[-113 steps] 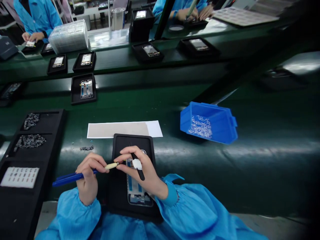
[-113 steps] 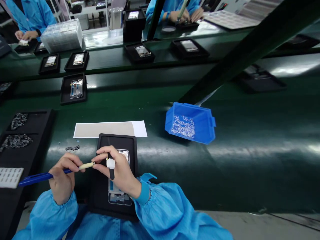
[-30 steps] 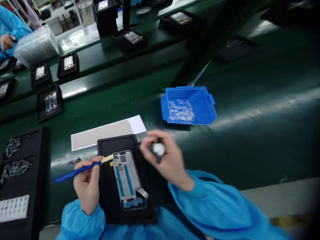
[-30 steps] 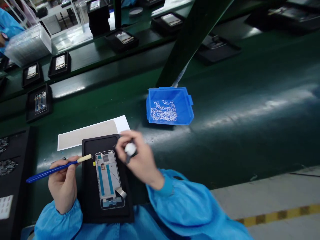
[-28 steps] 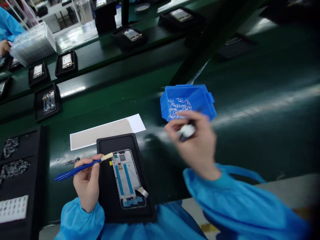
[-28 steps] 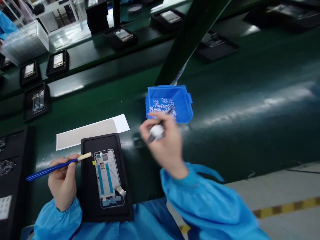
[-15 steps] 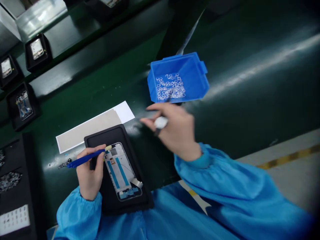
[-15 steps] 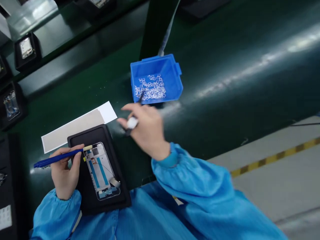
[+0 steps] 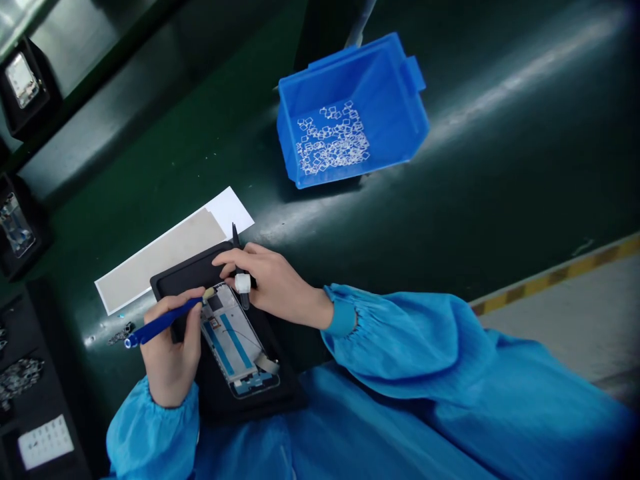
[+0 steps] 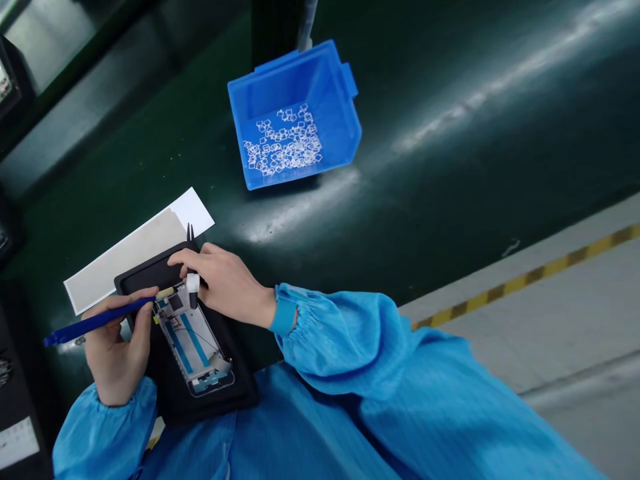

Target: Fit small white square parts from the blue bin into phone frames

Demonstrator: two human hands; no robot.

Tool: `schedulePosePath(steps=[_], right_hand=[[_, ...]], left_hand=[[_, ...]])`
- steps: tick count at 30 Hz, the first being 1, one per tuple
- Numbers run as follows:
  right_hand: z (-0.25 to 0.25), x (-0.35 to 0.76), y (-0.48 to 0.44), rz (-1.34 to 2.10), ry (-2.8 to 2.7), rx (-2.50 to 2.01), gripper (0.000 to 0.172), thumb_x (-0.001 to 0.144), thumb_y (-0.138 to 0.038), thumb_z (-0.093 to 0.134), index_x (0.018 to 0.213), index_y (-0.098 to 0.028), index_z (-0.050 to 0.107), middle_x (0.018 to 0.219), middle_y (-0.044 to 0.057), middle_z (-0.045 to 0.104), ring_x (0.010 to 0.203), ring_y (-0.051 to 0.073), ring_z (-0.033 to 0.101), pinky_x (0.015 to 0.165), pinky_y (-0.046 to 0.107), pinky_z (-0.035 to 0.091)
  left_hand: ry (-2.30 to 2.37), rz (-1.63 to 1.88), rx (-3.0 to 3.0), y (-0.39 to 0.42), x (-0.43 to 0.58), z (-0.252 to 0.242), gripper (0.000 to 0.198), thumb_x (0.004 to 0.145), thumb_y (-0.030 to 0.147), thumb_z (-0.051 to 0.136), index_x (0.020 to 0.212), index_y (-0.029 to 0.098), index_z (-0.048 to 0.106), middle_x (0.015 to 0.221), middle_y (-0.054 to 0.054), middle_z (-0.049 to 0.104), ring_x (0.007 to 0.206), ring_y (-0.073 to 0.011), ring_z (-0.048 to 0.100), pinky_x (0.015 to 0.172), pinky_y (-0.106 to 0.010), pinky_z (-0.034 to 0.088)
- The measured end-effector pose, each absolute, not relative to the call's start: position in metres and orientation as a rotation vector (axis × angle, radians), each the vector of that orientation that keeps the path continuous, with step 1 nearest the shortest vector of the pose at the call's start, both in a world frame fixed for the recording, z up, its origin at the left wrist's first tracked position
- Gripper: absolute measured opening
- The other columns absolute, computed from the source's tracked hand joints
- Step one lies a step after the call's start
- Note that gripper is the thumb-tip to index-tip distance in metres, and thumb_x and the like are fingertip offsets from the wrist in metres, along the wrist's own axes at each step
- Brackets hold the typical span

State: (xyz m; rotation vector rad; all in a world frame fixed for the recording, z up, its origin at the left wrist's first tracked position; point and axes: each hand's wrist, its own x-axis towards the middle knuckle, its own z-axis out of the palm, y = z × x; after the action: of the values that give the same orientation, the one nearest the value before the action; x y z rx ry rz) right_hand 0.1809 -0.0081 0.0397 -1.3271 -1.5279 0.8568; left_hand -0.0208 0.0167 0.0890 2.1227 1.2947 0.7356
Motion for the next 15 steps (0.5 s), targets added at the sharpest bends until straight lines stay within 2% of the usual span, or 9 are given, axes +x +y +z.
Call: schedulePosePath(steps=[5,11,15], right_hand=[[0.043,0.180,-0.008,0.921,-1.538,-1.372,0.047,0.080,0.008,0.059,0.118,-0.020,0.058,0.097,0.001,0.071,0.085,0.021,0.056,0.068,0.029,0.045],[0.041,0.180,-0.009,0.903,-1.536,-1.367,0.045,0.081,0.007,0.060,0.117,-0.020,0.058,0.095,0.000,0.072,0.082,0.021,0.053,0.066,0.029,0.043],[0.039,0.179,-0.009,0.877,-1.520,-1.332,0.043,0.081,0.007,0.060,0.116,-0.019,0.058,0.096,0.001,0.072,0.081,0.020,0.053,0.067,0.029,0.044]], left_hand=[[1.249,0.724,2.247,0.020,-0.017,0.092,0.026,0.086,0.013,0.068,0.107,0.021,0.054,0.101,-0.006,0.074,0.099,-0.0211,0.072,0.086,-0.039,0.059],[1.115,0.678,2.466,0.022,-0.004,0.102,0.018,0.087,0.009,0.066,0.099,0.019,0.058,0.095,-0.004,0.076,0.088,-0.0168,0.073,0.078,-0.028,0.059],[1.036,0.658,2.578,0.022,-0.003,0.106,0.019,0.087,0.009,0.066,0.100,0.019,0.056,0.097,-0.004,0.075,0.093,-0.0168,0.073,0.083,-0.027,0.057]])
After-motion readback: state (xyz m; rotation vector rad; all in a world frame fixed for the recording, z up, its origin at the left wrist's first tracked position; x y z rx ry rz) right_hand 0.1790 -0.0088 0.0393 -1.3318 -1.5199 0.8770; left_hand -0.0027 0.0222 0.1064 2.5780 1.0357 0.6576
